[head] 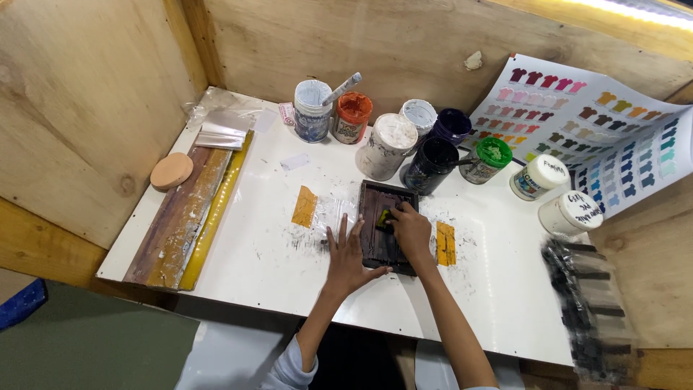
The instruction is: Cleaning ink residue from a screen printing frame using a scraper and a cloth at a workbench.
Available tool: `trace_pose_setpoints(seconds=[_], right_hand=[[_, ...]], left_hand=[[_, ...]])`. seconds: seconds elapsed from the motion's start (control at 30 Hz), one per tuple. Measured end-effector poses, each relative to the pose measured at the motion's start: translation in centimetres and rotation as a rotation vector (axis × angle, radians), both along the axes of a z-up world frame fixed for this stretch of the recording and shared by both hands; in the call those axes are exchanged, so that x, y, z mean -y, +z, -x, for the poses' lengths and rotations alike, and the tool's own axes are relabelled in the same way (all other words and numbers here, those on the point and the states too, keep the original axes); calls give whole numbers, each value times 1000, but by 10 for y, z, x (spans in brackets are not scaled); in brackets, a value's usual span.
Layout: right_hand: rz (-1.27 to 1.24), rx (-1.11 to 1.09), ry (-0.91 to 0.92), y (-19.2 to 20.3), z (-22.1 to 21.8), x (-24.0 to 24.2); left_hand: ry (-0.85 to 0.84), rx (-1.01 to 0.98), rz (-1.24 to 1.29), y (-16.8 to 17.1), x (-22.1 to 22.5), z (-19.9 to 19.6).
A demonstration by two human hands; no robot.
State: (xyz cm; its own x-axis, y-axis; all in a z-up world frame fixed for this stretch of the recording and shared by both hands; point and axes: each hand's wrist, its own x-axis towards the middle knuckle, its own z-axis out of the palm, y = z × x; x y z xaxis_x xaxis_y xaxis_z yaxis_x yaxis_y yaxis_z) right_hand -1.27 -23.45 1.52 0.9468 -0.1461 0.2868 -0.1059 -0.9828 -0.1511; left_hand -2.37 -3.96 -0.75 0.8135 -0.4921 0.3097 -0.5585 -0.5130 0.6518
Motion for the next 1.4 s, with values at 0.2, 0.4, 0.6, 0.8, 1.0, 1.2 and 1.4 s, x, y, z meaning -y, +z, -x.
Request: trace_pose_setpoints(seconds=[0.2, 0.4, 0.6, 0.8, 1.0, 1.2, 1.4], right_hand=[[-6, 21, -6, -1, -15, 5], [-7, -12, -32, -10, -27, 14], [23, -34, -44, -17, -40, 23], [-16, -83, -93, -15, -52, 30], [-207, -49, -113, -10, -59, 52], [-132, 18, -93, -1, -59, 50], [-95, 69, -66, -1, -50, 34]], left_hand=[[-8, -5, 17, -4, 1, -1], [-8, -6, 13, -6, 1, -2], [1, 0, -5, -4, 0, -1], [18, 10, -3, -3, 0, 0], [4, -12, 0, 2, -2, 1], [5, -25, 19, 2, -2, 1], [-5, -1, 42, -1, -1, 0]])
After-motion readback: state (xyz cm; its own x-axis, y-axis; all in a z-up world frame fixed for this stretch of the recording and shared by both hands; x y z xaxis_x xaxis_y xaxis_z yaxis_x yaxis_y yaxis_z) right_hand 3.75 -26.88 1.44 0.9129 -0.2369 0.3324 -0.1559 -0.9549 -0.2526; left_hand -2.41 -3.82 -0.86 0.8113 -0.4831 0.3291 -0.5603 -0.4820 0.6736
